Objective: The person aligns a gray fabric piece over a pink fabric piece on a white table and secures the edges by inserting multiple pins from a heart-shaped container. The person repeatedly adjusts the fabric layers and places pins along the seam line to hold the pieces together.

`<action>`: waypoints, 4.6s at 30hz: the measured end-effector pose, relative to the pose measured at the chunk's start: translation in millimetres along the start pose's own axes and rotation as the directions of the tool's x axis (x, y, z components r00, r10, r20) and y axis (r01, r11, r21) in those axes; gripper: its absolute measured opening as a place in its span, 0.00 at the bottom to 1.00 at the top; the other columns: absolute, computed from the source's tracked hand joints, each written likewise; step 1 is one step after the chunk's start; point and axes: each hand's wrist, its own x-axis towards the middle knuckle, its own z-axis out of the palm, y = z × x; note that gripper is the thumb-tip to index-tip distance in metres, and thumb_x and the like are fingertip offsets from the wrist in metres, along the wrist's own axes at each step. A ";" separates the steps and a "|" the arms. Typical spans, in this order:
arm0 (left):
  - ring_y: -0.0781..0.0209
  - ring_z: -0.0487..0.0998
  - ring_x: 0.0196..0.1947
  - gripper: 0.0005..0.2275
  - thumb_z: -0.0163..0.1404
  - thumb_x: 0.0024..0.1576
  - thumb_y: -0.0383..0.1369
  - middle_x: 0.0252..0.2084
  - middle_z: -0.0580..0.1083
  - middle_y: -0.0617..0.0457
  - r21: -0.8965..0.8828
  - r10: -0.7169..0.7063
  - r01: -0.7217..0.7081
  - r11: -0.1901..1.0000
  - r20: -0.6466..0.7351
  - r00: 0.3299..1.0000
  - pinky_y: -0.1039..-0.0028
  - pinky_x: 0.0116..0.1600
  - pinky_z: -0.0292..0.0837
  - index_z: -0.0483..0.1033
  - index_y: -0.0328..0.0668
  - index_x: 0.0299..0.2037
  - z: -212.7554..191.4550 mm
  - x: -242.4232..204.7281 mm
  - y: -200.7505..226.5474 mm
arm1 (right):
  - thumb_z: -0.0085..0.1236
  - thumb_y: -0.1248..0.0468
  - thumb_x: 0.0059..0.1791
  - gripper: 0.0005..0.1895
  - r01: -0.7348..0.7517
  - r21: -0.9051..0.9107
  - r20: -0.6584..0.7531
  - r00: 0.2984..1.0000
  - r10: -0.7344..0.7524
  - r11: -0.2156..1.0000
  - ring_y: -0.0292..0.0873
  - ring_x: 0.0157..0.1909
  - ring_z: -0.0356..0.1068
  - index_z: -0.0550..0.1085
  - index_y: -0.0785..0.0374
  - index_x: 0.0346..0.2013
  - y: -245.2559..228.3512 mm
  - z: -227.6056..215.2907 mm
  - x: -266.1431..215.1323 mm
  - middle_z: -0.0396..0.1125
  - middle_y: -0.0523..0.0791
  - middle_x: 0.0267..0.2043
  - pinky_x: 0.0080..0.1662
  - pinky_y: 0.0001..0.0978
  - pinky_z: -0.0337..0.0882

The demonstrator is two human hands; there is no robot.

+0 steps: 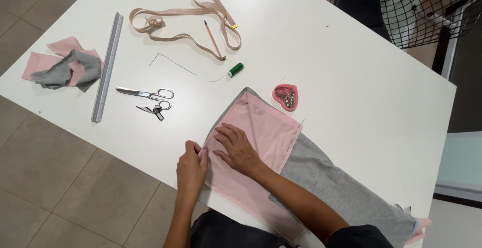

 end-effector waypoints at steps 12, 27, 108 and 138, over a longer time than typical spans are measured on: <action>0.39 0.87 0.41 0.10 0.59 0.65 0.36 0.38 0.83 0.39 -0.029 -0.027 0.024 0.999 -0.078 0.997 0.52 0.45 0.81 0.77 0.37 0.48 -21.3 -3.4 8.4 | 0.47 0.45 0.62 0.26 0.056 -0.132 0.015 0.998 -0.054 0.990 0.55 0.76 0.61 0.70 0.57 0.68 1.0 6.7 2.0 0.64 0.49 0.72 0.74 0.54 0.58; 0.39 0.85 0.42 0.11 0.55 0.68 0.39 0.36 0.77 0.45 0.112 -0.010 0.016 0.994 -0.050 0.999 0.42 0.47 0.81 0.79 0.37 0.41 -22.1 -4.9 18.6 | 0.46 0.50 0.62 0.23 0.057 -0.152 -0.035 0.997 -0.063 0.987 0.54 0.78 0.61 0.71 0.56 0.69 1.2 7.5 -1.7 0.63 0.47 0.76 0.75 0.54 0.58; 0.26 0.83 0.48 0.11 0.57 0.64 0.37 0.40 0.83 0.31 -0.125 0.017 -0.007 0.992 0.078 0.997 0.44 0.54 0.77 0.87 0.42 0.50 -17.2 25.3 -42.3 | 0.44 0.67 0.64 0.20 -0.034 0.308 -0.102 0.992 0.069 0.951 0.61 0.59 0.78 0.83 0.66 0.37 -32.0 -104.6 -133.1 0.79 0.52 0.54 0.59 0.55 0.76; 0.58 0.80 0.39 0.12 0.55 0.62 0.43 0.35 0.83 0.51 -0.049 -0.105 0.109 0.993 0.073 0.992 0.68 0.51 0.70 0.88 0.50 0.48 -17.2 26.3 -40.0 | 0.68 0.58 0.53 0.07 -0.394 -0.431 -0.259 0.916 0.307 0.811 0.48 0.46 0.64 0.75 0.52 0.38 175.4 -146.4 -32.0 0.69 0.37 0.43 0.47 0.42 0.59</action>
